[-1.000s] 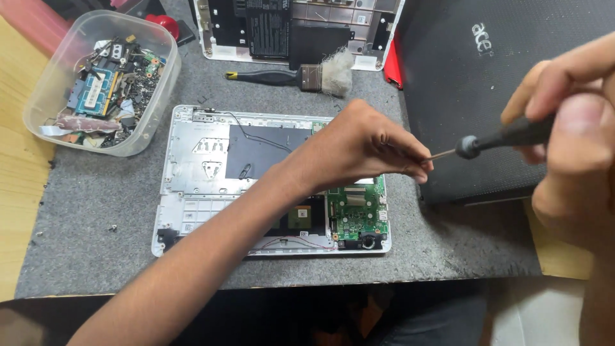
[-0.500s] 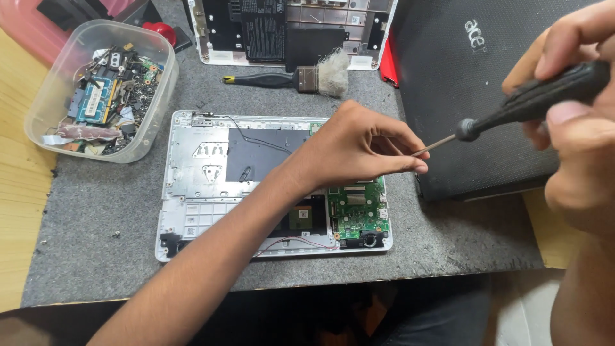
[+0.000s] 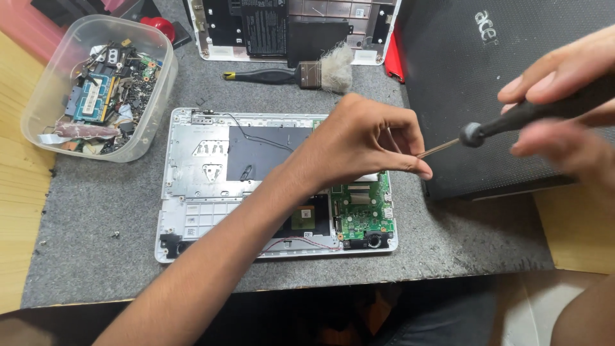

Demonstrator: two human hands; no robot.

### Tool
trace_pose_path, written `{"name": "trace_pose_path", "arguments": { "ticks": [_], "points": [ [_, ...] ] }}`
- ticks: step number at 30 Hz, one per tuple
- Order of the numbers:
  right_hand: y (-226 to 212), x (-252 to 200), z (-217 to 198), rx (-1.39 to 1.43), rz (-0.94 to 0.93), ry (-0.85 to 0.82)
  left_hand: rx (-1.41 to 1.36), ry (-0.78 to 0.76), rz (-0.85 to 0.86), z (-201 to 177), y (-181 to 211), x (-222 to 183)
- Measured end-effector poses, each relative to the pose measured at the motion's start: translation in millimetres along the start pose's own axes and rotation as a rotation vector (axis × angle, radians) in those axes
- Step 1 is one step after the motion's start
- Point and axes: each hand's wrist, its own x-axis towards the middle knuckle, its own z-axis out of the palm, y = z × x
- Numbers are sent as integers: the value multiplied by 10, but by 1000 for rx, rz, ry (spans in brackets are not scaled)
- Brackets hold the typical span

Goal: Cleaning dust from internal laptop components using a brush and disassembling parts with a screwdriver.

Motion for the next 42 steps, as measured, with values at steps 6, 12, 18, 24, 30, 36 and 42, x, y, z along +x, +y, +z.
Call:
{"name": "trace_pose_path", "arguments": {
  "ticks": [6, 12, 18, 24, 30, 36, 42],
  "points": [
    [-273, 130, 19, 202, 8, -64, 88, -3, 87, 77, -149, -24],
    [-147, 143, 168, 196, 153, 139, 203, 41, 150, 125, -239, -46],
    [-600, 238, 265, 149, -19, 82, 101, 26, 96, -55, -93, -22],
    [-304, 200, 209, -41, -13, 161, 127, -7, 58, -76, -59, -19],
    [-670, 209, 212, 201, 114, 140, 176, 12, -128, -90, 67, -23],
    [-509, 137, 244, 33, -86, 212, 202, 23, 29, -34, -111, -30],
    [-734, 181, 227, 104, -35, 134, 120, -8, 5, -126, -1, -14]
  ]
}}
